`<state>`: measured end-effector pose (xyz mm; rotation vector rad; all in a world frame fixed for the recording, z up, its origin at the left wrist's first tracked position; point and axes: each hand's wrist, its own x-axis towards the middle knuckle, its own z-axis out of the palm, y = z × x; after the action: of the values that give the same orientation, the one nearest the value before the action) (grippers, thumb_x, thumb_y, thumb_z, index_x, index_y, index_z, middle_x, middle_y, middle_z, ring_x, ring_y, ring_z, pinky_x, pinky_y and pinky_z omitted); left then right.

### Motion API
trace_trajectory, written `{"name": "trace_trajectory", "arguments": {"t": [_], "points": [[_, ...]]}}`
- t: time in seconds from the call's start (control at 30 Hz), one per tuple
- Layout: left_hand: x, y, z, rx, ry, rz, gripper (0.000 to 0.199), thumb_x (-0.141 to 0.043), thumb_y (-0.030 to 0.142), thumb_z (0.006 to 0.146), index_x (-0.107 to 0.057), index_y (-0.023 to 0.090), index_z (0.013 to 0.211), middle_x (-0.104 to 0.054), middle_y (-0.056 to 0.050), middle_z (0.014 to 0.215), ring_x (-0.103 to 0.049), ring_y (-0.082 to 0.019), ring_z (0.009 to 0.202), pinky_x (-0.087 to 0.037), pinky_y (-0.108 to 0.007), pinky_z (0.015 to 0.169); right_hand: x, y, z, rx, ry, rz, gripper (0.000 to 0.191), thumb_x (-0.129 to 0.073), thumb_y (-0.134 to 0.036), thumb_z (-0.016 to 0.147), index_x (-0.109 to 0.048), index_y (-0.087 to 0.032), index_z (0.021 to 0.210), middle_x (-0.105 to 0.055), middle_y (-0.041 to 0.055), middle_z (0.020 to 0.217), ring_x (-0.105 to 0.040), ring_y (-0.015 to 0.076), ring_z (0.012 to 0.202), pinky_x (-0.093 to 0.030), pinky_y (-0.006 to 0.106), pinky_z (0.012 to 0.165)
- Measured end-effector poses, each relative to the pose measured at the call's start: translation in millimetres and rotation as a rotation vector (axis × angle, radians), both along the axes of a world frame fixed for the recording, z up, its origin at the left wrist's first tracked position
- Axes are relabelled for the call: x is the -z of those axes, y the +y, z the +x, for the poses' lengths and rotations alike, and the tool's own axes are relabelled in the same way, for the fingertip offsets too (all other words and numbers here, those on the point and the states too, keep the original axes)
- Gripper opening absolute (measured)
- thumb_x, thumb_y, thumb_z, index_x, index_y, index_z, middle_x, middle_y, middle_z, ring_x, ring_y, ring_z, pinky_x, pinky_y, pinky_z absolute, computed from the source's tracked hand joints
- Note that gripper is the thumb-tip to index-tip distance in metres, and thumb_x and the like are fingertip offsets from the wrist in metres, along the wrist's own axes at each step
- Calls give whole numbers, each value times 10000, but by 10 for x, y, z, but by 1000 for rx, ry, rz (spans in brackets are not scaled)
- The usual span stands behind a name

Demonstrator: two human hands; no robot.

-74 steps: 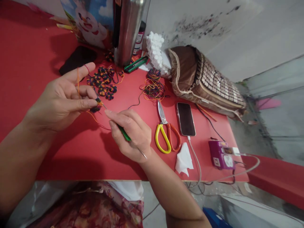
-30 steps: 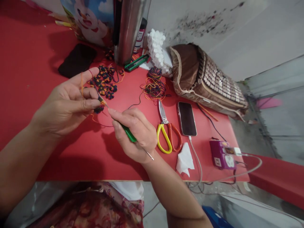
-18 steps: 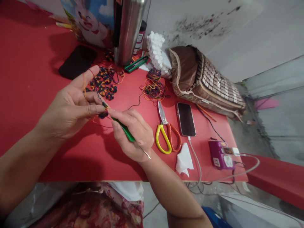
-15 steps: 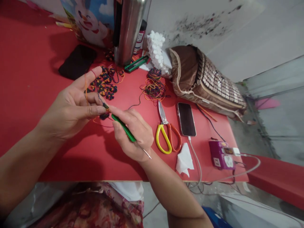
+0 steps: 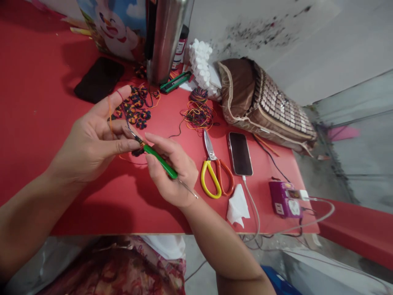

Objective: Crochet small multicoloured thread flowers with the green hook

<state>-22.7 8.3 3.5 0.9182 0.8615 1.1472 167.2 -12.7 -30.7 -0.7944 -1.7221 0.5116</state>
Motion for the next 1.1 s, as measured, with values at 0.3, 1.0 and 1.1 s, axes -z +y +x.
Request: {"name": "trace_trajectory", "arguments": {"t": [0.3,1.0,1.1], "points": [[22,3,4,-11,-8,-11,1196,-926,51,778,-331,260,1794,-771,59,789,-766,-171,827,-667,-299,846,95,38,7,-64,119,-100,264,-676,-387,1095,-778,-239,1290,-791,41,911,-684,140,642,-623,311,620],[99,-12,79,-124,-41,163,1313,-877,34,800,-105,210,1847,-760,81,779,-757,-141,770,-638,-254,741,102,-54,-18,-82,108,-110,321,-556,-299,1159,-715,-264,1435,-745,-6,855,-626,102,613,-566,248,578],[115,-2,68,-121,-64,124,1317,-902,34,778,-144,211,1840,-769,76,779,-756,-146,749,-642,-268,750,86,-51,-27,-118,155,-138,304,-557,-278,1155,-734,-243,1400,-717,-9,815,-610,100,603,-538,230,543]]}}
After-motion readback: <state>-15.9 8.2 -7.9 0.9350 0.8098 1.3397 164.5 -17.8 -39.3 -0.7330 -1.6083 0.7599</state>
